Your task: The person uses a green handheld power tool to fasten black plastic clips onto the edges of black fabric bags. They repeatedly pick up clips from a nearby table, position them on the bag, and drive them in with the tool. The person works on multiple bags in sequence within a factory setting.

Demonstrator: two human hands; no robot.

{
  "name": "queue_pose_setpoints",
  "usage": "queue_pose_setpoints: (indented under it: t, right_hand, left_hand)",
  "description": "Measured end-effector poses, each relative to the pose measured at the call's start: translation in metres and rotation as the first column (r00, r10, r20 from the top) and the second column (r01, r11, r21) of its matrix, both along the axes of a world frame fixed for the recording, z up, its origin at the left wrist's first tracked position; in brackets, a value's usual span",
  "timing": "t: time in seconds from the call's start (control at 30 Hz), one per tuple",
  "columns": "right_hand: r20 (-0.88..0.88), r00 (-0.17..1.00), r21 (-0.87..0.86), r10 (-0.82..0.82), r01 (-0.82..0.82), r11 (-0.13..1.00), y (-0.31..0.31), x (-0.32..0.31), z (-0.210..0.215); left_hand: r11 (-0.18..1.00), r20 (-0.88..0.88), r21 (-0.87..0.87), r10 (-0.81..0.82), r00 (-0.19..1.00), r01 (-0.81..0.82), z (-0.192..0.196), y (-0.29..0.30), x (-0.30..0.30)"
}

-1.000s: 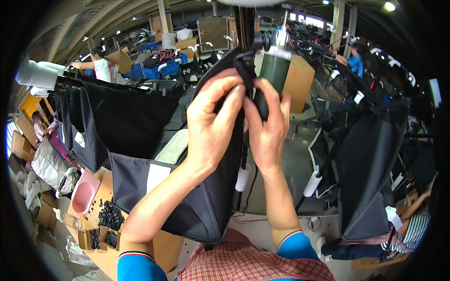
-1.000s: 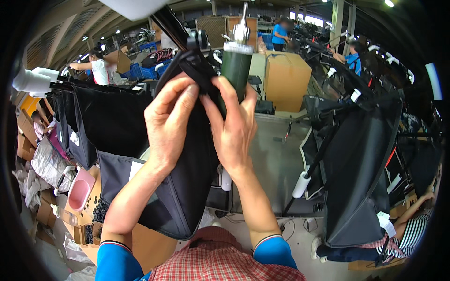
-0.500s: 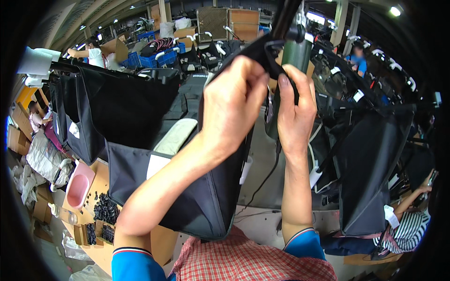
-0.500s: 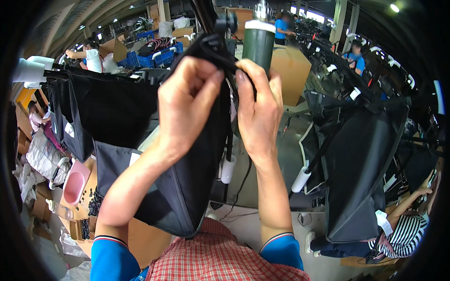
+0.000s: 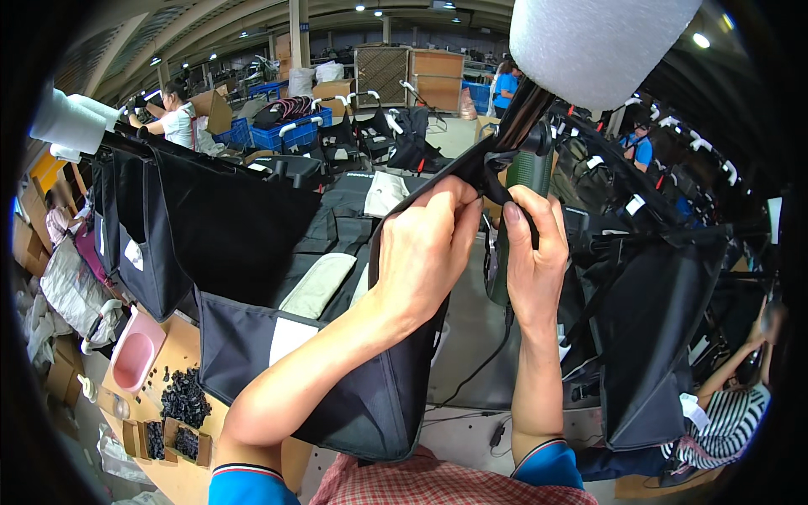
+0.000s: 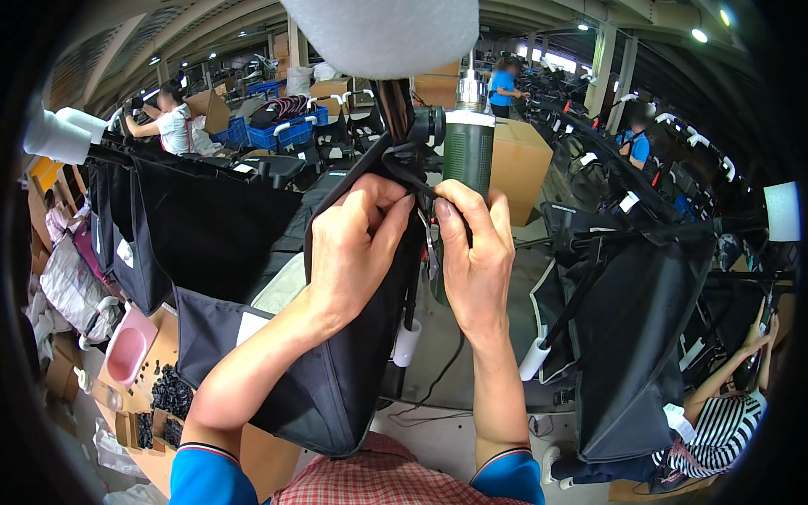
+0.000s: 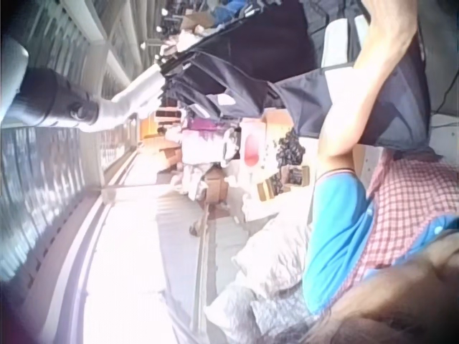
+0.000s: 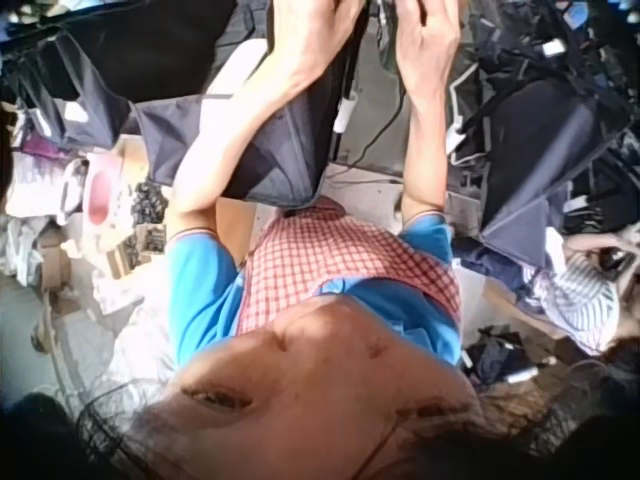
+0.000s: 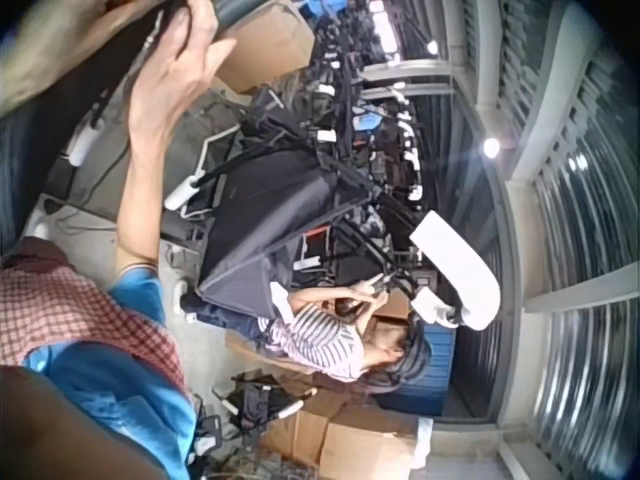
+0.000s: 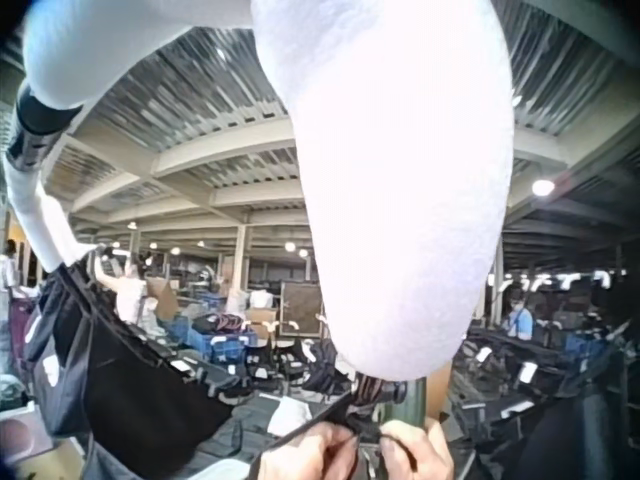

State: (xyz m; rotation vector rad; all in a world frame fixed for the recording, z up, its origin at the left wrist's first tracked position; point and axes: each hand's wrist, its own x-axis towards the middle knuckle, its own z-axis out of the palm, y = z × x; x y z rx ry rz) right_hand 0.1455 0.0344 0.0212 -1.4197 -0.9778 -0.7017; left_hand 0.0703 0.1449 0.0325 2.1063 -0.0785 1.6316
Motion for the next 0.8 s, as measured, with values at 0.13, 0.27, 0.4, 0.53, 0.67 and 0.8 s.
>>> queue_pose_setpoints:
  t: [0.13,0.27,0.4,0.53,0.67,0.8]
  right_hand:
    - [-0.036,0.992,0.065,0.121,-0.119,0.991,0.001,0.008,-0.003]
    - [-0.044,0.987,0.1,0.156,-0.151,0.983,-0.001,0.013,0.0]
    - [0.096,0.995,0.074,0.035,-0.042,0.996,0.009,0.022,0.006]
    - [0.138,0.988,0.055,-0.066,0.059,0.997,0.016,0.024,0.007]
    - [0.171,0.971,0.054,-0.165,0.158,0.986,0.014,0.021,0.006]
    - [0.134,0.975,0.054,-0.175,0.169,0.984,0.014,0.017,0.006]
  left_hand:
    - [1.0,-0.016,-0.012,-0.014,1.0,0.014,0.003,0.0,-0.003]
    - [0.996,-0.064,-0.078,-0.046,0.997,0.041,0.004,0.002,-0.005]
    - [0.994,-0.093,-0.093,-0.066,0.993,0.057,0.004,0.002,-0.003]
    - [0.993,-0.136,-0.087,-0.087,0.987,0.075,0.007,0.003,-0.009]
    - [0.985,-0.269,-0.13,-0.144,0.952,0.112,0.022,-0.033,-0.062]
    - [0.994,-0.06,0.109,-0.001,0.998,0.007,0.033,-0.022,-0.08]
